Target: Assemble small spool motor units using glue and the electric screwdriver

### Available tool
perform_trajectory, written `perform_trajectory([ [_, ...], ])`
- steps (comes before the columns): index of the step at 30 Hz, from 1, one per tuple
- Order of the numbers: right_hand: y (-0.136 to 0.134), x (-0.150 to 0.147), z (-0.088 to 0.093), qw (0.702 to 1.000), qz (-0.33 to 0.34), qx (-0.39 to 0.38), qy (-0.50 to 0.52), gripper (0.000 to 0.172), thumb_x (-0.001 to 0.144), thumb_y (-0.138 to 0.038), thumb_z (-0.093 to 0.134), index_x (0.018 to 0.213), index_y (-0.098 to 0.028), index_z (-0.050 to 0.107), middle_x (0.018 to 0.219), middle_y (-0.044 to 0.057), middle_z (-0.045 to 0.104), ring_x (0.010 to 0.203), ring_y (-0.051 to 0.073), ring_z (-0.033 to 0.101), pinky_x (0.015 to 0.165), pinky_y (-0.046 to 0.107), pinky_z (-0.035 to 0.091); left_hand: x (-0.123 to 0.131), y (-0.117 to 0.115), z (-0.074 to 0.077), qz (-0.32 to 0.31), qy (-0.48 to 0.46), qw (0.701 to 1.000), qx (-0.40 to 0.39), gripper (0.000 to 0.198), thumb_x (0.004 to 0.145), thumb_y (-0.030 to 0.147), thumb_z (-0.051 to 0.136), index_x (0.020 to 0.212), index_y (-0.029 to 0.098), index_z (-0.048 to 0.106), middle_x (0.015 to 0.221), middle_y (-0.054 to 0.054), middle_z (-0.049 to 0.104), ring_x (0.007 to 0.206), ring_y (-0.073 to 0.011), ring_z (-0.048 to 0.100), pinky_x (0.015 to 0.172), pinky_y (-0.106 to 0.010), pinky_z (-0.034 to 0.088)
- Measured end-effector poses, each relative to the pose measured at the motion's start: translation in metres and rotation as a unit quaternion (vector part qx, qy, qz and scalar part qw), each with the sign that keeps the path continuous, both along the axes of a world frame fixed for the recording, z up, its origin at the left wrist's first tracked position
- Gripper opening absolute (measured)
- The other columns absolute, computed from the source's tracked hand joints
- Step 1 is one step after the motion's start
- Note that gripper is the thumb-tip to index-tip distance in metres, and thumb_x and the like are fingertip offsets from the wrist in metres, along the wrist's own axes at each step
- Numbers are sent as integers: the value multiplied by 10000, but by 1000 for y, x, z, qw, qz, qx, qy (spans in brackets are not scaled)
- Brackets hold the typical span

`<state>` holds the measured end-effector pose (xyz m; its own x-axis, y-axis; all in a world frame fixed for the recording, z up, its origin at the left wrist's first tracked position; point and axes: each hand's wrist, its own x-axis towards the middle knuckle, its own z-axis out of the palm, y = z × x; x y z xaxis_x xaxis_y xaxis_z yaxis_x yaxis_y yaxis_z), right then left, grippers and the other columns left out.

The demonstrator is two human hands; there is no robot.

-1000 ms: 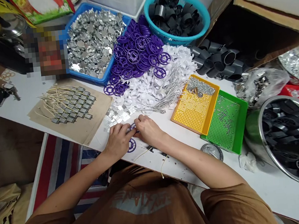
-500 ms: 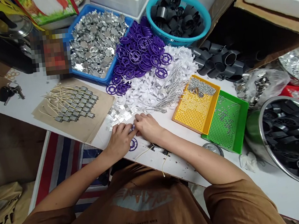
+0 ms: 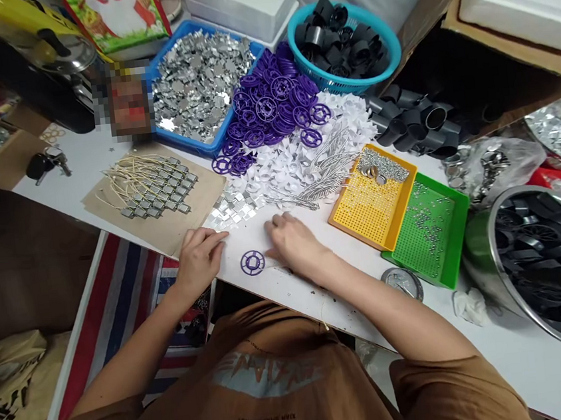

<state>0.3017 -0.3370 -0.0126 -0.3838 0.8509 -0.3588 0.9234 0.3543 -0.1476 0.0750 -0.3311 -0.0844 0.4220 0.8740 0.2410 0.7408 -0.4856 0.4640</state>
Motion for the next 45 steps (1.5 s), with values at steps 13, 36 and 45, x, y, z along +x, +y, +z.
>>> perform_trajectory([
  [13,-7,-6,-25,982,57,-22,179,666,740,-142,745,1333,-162,444,1248,121,545,1096,250,524,932,369,456,6,21,9,57,29,998,11,138,874,242,561,955,160,636,944,-89,610,897,-264,478,818,-378,412],
  [36,-21,-19,-28,992,-67,13,105,297,793,-246,672,1043,-109,590,1020,124,597,913,241,594,801,331,482,16,3,-4,-22,29,998,-44,235,895,272,559,1100,191,641,970,-86,576,920,-244,483,816,-374,425],
  [45,-16,-14,-22,982,-112,9,155,419,784,-213,667,1184,-129,573,1121,132,600,1015,250,585,879,344,467,24,14,-13,-70,10,997,-43,293,852,267,639,1144,251,653,971,-65,581,933,-232,479,799,-357,398],
])
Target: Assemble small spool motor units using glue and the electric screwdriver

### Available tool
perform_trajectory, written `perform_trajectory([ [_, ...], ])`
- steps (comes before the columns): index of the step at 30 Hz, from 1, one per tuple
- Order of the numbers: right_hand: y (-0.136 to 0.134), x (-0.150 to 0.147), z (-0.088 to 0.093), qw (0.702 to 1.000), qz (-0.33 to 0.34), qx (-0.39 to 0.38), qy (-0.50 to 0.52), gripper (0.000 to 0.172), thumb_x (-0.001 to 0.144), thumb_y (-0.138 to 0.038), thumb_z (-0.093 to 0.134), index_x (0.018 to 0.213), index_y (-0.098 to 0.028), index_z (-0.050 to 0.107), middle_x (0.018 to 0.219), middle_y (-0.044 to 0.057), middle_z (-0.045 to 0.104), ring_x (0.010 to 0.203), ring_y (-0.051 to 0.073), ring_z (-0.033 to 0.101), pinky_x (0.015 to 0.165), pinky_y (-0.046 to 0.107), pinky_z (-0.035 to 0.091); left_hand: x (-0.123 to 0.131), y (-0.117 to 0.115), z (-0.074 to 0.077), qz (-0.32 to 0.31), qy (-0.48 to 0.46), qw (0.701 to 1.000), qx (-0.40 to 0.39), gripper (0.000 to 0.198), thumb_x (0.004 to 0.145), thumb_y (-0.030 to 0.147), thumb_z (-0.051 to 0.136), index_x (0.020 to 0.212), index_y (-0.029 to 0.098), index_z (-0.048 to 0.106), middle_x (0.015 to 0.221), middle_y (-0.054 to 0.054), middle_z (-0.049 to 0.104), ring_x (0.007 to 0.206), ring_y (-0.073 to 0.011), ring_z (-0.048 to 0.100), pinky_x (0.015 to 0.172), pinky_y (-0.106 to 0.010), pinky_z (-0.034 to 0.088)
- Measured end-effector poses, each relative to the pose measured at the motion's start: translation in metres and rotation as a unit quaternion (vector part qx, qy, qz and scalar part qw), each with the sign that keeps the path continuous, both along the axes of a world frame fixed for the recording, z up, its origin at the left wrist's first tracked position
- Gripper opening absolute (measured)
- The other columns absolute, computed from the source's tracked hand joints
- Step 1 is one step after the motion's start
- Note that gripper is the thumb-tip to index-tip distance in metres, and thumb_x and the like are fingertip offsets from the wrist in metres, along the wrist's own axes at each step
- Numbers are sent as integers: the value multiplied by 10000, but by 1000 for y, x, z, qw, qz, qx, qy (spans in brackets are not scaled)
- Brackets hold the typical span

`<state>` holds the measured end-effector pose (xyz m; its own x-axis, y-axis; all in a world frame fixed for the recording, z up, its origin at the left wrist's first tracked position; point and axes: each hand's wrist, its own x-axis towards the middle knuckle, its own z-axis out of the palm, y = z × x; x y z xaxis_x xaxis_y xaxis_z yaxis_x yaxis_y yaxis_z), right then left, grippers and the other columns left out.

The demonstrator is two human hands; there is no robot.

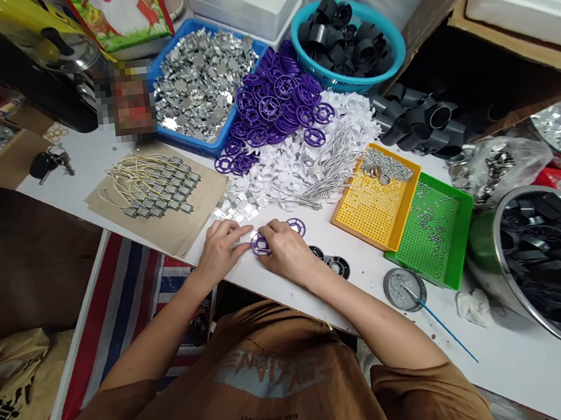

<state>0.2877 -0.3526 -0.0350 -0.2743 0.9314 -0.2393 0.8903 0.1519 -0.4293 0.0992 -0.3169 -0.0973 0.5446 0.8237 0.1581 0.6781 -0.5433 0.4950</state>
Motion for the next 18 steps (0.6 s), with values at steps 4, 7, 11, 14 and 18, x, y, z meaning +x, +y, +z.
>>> perform_trajectory([
  [4,1,2,-4,1000,-7,0,-2,415,785,-230,666,1177,-122,584,1120,134,598,1009,255,584,869,344,469,-15,4,1,70,-9,997,31,185,876,310,607,995,187,678,906,-75,577,898,-235,480,808,-365,409],
  [7,4,1,-6,1000,-4,13,10,420,784,-228,664,1182,-120,580,1111,128,599,1011,255,580,869,341,468,-11,5,5,87,-7,995,52,189,878,326,601,981,186,675,909,-77,575,898,-239,478,814,-370,405],
  [11,7,3,-3,999,-6,25,24,408,773,-184,653,1172,-130,581,1117,118,600,1005,243,579,878,338,463,12,-1,6,37,13,999,26,187,841,297,646,994,194,679,916,-76,576,909,-249,470,788,-374,402],
  [14,6,8,-2,999,-4,26,35,415,747,-158,664,1154,-146,584,1110,112,603,996,235,579,870,339,464,22,-4,3,15,22,1000,4,162,851,214,603,986,215,692,905,-76,571,907,-251,467,766,-379,400],
  [18,5,9,-5,998,13,23,61,391,761,-152,656,1145,-135,584,1095,120,607,996,233,584,889,349,469,16,-4,2,-16,-16,999,-35,268,850,208,595,1111,215,657,940,-68,579,913,-241,471,814,-377,422],
])
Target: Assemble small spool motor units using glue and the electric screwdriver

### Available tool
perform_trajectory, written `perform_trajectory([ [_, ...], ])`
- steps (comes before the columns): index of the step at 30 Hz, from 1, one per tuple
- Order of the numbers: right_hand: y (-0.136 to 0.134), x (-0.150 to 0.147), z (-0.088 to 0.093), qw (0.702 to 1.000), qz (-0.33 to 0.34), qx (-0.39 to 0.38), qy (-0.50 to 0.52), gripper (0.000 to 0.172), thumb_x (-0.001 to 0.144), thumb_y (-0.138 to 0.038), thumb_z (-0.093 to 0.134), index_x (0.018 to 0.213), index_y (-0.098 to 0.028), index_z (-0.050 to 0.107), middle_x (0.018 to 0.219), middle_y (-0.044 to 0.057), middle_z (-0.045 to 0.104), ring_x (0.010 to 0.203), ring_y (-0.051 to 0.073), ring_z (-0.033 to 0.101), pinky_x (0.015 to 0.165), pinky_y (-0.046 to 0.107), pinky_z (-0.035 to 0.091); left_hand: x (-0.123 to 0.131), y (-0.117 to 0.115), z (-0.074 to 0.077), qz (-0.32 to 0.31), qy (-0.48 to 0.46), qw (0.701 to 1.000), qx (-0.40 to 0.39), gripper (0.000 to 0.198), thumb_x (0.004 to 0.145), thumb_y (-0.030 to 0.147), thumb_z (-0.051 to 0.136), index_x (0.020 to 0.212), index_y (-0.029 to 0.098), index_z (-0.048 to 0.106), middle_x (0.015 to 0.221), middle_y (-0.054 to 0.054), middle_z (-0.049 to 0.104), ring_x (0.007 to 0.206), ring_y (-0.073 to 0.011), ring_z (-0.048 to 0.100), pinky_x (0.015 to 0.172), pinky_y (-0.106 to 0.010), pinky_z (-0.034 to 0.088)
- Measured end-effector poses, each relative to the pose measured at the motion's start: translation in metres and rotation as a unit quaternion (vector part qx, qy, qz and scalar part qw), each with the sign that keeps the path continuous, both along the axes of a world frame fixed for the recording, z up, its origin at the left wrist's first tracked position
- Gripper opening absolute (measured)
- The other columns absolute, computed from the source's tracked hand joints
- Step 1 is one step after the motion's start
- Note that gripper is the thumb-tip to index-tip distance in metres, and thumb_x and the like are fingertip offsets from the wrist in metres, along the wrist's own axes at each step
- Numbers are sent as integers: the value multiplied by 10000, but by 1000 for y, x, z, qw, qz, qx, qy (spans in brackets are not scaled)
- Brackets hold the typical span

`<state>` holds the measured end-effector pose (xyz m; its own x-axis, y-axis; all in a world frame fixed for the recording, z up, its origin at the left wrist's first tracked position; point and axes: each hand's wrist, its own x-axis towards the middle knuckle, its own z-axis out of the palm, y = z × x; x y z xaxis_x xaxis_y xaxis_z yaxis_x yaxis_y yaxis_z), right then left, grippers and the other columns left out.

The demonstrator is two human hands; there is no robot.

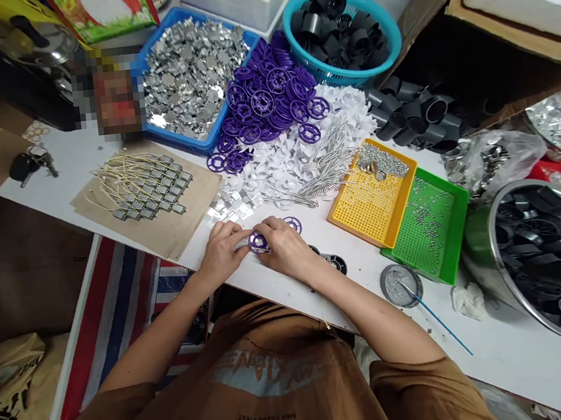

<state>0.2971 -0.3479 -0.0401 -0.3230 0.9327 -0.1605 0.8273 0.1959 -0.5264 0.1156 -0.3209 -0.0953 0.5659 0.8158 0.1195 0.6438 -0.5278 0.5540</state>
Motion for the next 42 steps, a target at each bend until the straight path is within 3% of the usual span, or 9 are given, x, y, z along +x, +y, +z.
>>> perform_trajectory([
  [4,2,-4,-6,1000,11,3,1,423,754,-133,659,1167,-131,569,1121,132,595,1024,246,576,906,371,469,-12,-3,7,19,-43,999,-20,438,856,215,573,1290,184,520,1045,-83,566,972,-244,472,874,-381,428],
  [7,6,-7,-10,1000,19,4,-11,455,747,-124,662,1189,-139,558,1136,127,582,1028,246,569,895,366,469,-15,-7,12,18,-53,998,-13,359,873,138,474,1210,202,580,1026,-82,554,961,-237,470,864,-375,422],
  [14,14,-9,-12,999,27,8,-46,362,784,-199,693,1120,-113,589,1074,133,588,1006,256,569,878,364,469,-9,-10,9,-32,34,998,35,436,847,57,431,1143,275,666,1060,-98,560,956,-265,444,779,-408,389],
  [29,17,-5,-14,994,78,13,-78,348,785,-223,735,1099,-132,617,994,97,594,937,240,570,799,345,461,-9,-11,14,-59,104,992,50,458,865,78,419,1205,303,629,1041,-106,568,946,-286,436,739,-424,356],
  [39,18,-14,-5,986,90,8,-138,363,779,-243,738,1109,-141,624,1108,133,592,1025,298,501,771,408,477,-10,-17,17,-72,136,986,62,461,863,77,424,1226,296,606,1012,-110,586,919,-288,447,742,-434,355],
  [42,15,-6,1,992,82,8,-94,410,783,-255,739,1159,-147,619,1166,145,587,1065,293,522,834,431,500,-11,-19,13,-69,142,985,77,477,847,69,445,1245,285,594,1048,-112,595,922,-284,457,743,-428,362],
])
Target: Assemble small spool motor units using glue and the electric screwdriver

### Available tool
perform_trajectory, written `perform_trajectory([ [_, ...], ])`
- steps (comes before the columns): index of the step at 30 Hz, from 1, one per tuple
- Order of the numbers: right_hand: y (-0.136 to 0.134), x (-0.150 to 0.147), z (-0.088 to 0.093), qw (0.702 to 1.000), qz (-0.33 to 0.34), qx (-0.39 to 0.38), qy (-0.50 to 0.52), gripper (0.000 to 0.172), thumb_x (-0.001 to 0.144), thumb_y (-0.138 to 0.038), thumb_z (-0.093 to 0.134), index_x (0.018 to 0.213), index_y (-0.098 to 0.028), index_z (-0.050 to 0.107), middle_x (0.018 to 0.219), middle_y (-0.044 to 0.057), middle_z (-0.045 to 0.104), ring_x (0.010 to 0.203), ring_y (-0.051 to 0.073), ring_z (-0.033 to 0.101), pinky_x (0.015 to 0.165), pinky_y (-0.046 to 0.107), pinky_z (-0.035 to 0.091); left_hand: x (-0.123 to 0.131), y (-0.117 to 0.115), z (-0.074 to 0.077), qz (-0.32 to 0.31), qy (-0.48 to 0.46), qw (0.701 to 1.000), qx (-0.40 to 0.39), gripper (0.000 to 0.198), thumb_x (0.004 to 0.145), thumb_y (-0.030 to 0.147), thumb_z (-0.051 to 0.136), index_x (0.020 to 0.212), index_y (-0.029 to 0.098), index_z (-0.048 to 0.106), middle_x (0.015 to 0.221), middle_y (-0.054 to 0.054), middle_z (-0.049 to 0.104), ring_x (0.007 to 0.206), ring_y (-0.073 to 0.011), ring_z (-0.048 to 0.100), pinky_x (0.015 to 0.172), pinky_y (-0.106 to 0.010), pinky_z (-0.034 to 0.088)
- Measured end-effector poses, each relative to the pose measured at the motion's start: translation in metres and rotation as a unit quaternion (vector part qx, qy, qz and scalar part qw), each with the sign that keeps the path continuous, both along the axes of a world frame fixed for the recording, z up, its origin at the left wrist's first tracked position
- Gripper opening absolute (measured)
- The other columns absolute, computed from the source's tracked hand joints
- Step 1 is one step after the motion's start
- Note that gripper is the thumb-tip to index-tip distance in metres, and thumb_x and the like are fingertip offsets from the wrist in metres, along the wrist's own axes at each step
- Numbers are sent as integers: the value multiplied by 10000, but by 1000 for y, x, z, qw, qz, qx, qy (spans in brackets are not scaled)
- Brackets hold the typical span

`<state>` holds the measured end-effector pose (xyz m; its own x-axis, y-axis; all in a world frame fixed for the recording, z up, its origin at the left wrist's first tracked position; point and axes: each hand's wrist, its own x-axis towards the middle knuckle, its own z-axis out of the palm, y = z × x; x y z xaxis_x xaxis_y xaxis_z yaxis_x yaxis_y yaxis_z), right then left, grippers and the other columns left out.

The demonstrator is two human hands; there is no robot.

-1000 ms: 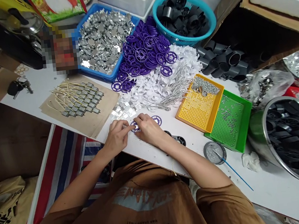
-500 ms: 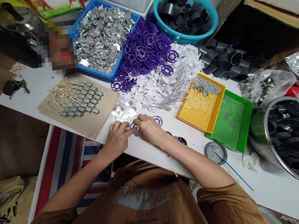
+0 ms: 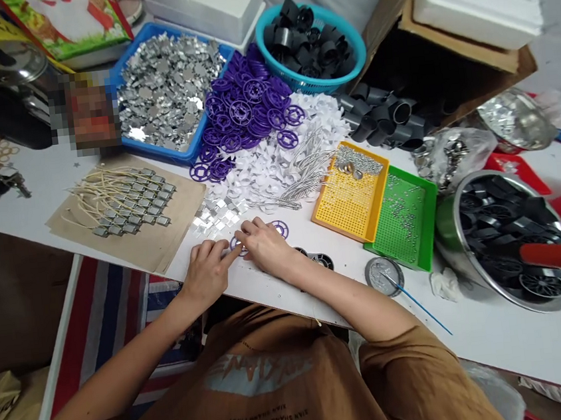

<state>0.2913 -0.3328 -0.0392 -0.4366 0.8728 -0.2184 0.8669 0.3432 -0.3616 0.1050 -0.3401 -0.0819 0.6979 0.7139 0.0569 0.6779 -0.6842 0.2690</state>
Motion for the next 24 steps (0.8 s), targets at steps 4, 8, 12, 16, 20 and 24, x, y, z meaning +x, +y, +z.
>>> perform_trajectory([
  [4,-9,47,24,983,-57,71,162,411,833,-380,682,1197,-200,622,1247,122,573,1159,260,540,970,441,481,4,9,-2,3,-14,1000,10,477,841,52,444,1215,287,624,1115,-121,591,964,-292,470,754,-424,374],
  [8,-41,99,44,965,-188,104,147,405,854,-460,628,1155,-191,654,1126,116,639,987,242,635,857,421,542,19,21,11,42,-59,997,16,438,825,40,456,1126,267,681,1126,-124,585,994,-304,473,788,-438,393],
  [12,-97,118,37,978,-172,24,112,509,801,-464,691,1235,-210,608,1223,117,614,1116,268,604,951,425,512,45,17,32,-10,-163,986,-46,372,868,140,506,1205,235,629,1127,-103,586,1030,-282,478,870,-434,431],
  [16,-143,125,20,956,-254,79,126,372,886,-376,610,1220,-214,602,1199,102,629,1110,232,612,949,382,512,75,0,32,-156,-176,962,-137,520,842,239,621,1344,211,484,1306,-108,529,1171,-293,445,995,-460,407],
  [20,-164,140,9,942,-287,104,139,311,900,-356,588,1170,-206,620,1139,95,663,1049,222,638,905,361,529,99,-25,19,-127,-161,968,-146,537,812,239,666,1312,210,471,1200,-121,588,1116,-308,503,939,-488,439],
  [24,-168,155,-1,938,-292,129,137,283,902,-366,579,1130,-209,636,1090,92,678,888,198,668,797,339,555,111,-20,21,-63,-200,971,-117,675,695,471,767,1250,198,498,1144,-152,586,1077,-339,530,886,-490,475],
])
